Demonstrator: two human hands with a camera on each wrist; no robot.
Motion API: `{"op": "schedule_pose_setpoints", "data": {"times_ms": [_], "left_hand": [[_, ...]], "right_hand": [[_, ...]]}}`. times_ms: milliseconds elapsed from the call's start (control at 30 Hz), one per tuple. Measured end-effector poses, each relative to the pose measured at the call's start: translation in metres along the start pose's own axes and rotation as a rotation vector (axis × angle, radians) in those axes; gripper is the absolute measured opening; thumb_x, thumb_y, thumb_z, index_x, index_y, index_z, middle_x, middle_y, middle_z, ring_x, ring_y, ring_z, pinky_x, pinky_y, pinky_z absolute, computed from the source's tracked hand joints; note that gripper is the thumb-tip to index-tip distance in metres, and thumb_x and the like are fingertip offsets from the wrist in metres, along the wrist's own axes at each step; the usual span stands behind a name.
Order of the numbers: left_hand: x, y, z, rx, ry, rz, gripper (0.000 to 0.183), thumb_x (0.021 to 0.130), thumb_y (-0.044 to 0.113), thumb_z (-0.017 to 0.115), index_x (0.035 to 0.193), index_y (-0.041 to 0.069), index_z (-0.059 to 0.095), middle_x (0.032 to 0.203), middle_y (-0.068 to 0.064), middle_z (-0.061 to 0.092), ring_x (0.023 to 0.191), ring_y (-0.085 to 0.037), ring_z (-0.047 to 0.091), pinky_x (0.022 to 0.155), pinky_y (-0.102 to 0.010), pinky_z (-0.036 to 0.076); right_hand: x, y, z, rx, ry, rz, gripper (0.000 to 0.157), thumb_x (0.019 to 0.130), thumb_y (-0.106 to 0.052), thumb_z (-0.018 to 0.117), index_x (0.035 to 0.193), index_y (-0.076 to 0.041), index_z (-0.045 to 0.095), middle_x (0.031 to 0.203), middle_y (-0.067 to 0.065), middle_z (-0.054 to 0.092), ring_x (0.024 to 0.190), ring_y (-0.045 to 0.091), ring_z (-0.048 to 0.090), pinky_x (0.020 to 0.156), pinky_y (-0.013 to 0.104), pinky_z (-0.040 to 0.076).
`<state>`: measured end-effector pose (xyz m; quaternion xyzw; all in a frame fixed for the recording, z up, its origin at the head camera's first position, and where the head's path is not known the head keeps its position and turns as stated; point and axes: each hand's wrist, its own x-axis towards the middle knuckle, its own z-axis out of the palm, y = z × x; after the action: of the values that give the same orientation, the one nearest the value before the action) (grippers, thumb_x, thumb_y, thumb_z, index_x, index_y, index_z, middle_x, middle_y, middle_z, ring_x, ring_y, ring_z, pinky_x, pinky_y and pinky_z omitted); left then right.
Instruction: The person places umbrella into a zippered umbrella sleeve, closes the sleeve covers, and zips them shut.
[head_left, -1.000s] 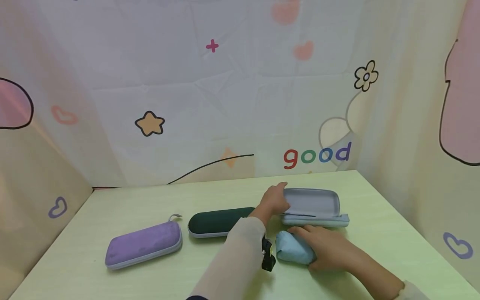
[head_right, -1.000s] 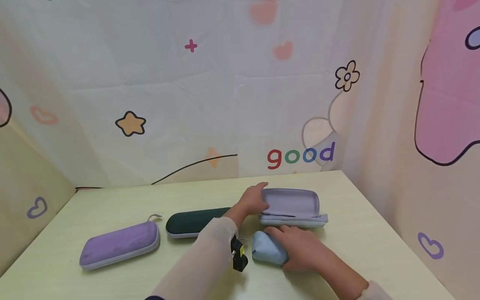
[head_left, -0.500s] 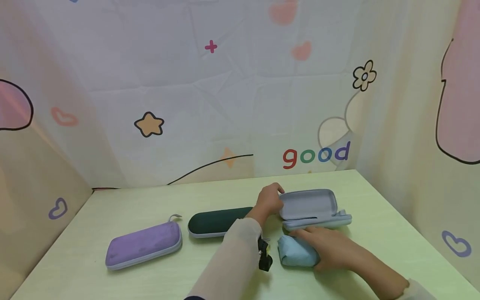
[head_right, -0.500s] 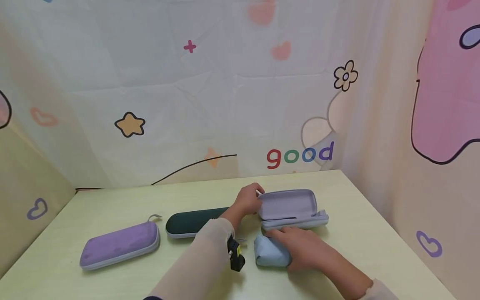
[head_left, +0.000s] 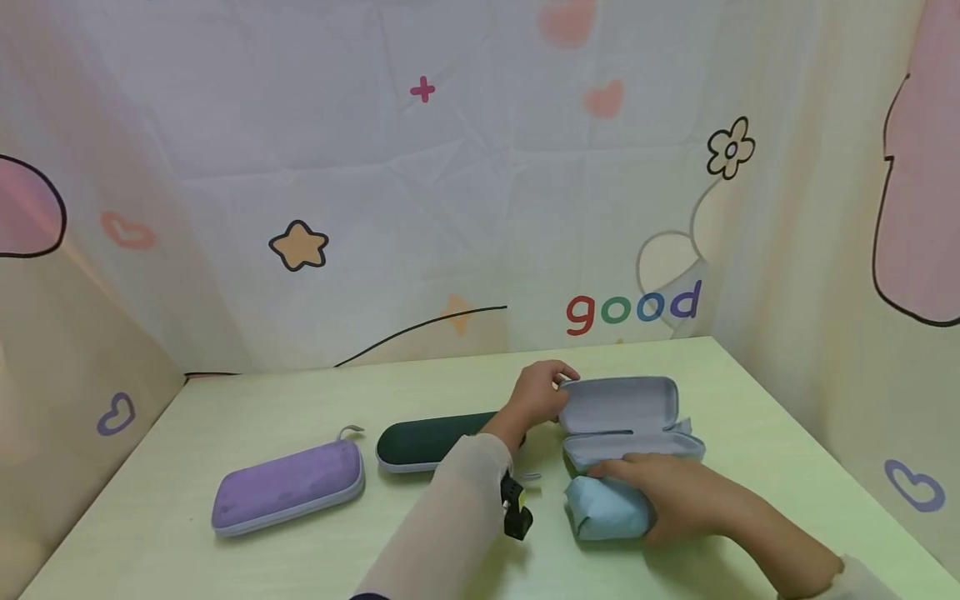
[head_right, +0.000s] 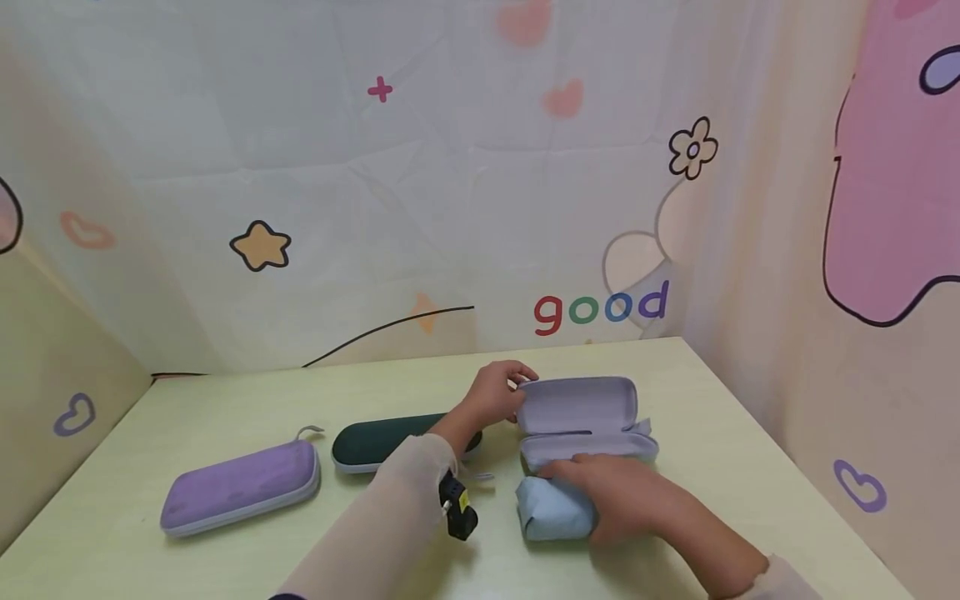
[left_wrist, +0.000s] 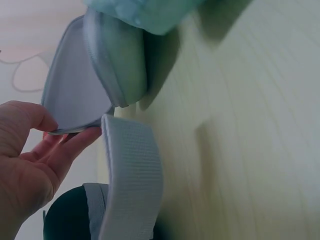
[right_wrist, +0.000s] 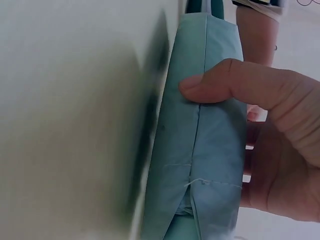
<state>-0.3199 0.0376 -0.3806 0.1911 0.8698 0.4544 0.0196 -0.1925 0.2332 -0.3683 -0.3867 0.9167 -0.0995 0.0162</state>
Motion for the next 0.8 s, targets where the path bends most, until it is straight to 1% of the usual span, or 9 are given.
{"op": "schedule_pose_setpoints", "data": {"times_ms": [67, 167, 333, 500, 600, 800], "left_hand": [[-0.001, 0.001, -0.001, -0.018, 0.000, 0.019, 0.032, 0.086, -0.008, 0.054, 0.108, 0.007, 0.071, 0.108, -0.011, 0.062, 0.059, -0.011, 0.053, 0.046, -0.024, 0.051], [-0.001, 0.000, -0.003, -0.023, 0.004, 0.049, 0.031, 0.087, -0.007, 0.054, 0.107, 0.008, 0.072, 0.107, -0.009, 0.063, 0.069, -0.011, 0.056, 0.047, -0.024, 0.051], [-0.001, -0.002, -0.006, -0.003, 0.013, 0.081, 0.031, 0.086, -0.006, 0.056, 0.106, 0.009, 0.073, 0.107, -0.008, 0.064, 0.076, -0.013, 0.059, 0.050, -0.022, 0.051], [-0.002, -0.002, -0.009, 0.007, 0.021, 0.097, 0.030, 0.086, -0.005, 0.057, 0.106, 0.009, 0.074, 0.107, -0.006, 0.064, 0.078, -0.013, 0.060, 0.054, -0.022, 0.052], [-0.003, -0.001, -0.011, 0.015, 0.033, 0.113, 0.029, 0.085, -0.005, 0.057, 0.105, 0.009, 0.074, 0.105, -0.004, 0.065, 0.080, -0.014, 0.062, 0.057, -0.022, 0.052], [-0.005, 0.000, -0.013, 0.000, 0.047, 0.134, 0.029, 0.086, -0.005, 0.057, 0.105, 0.009, 0.074, 0.104, -0.002, 0.066, 0.080, -0.012, 0.063, 0.058, -0.022, 0.052]], "right_hand": [[-0.001, 0.001, -0.005, -0.014, 0.016, -0.016, 0.076, 0.060, -0.019, 0.089, 0.128, -0.024, 0.055, 0.109, -0.010, 0.060, 0.094, 0.009, 0.056, 0.080, 0.035, 0.050], [-0.002, 0.003, -0.012, -0.029, 0.036, -0.027, 0.076, 0.058, -0.015, 0.089, 0.126, -0.025, 0.057, 0.109, -0.011, 0.060, 0.095, 0.010, 0.056, 0.080, 0.035, 0.050], [-0.001, 0.005, -0.024, -0.008, 0.016, 0.013, 0.075, 0.058, -0.012, 0.087, 0.124, -0.027, 0.058, 0.108, -0.012, 0.060, 0.093, 0.008, 0.054, 0.078, 0.035, 0.049], [0.002, 0.011, -0.036, 0.018, 0.006, 0.028, 0.076, 0.057, -0.007, 0.085, 0.126, -0.023, 0.058, 0.110, -0.010, 0.061, 0.092, 0.009, 0.054, 0.077, 0.035, 0.048], [0.006, 0.016, -0.041, -0.005, 0.021, 0.033, 0.075, 0.057, -0.004, 0.084, 0.126, -0.020, 0.059, 0.110, -0.007, 0.062, 0.092, 0.012, 0.055, 0.077, 0.036, 0.049], [0.020, 0.028, -0.040, -0.049, 0.014, 0.127, 0.074, 0.059, -0.003, 0.086, 0.127, -0.018, 0.060, 0.114, 0.003, 0.063, 0.096, 0.021, 0.056, 0.078, 0.046, 0.051]]}}
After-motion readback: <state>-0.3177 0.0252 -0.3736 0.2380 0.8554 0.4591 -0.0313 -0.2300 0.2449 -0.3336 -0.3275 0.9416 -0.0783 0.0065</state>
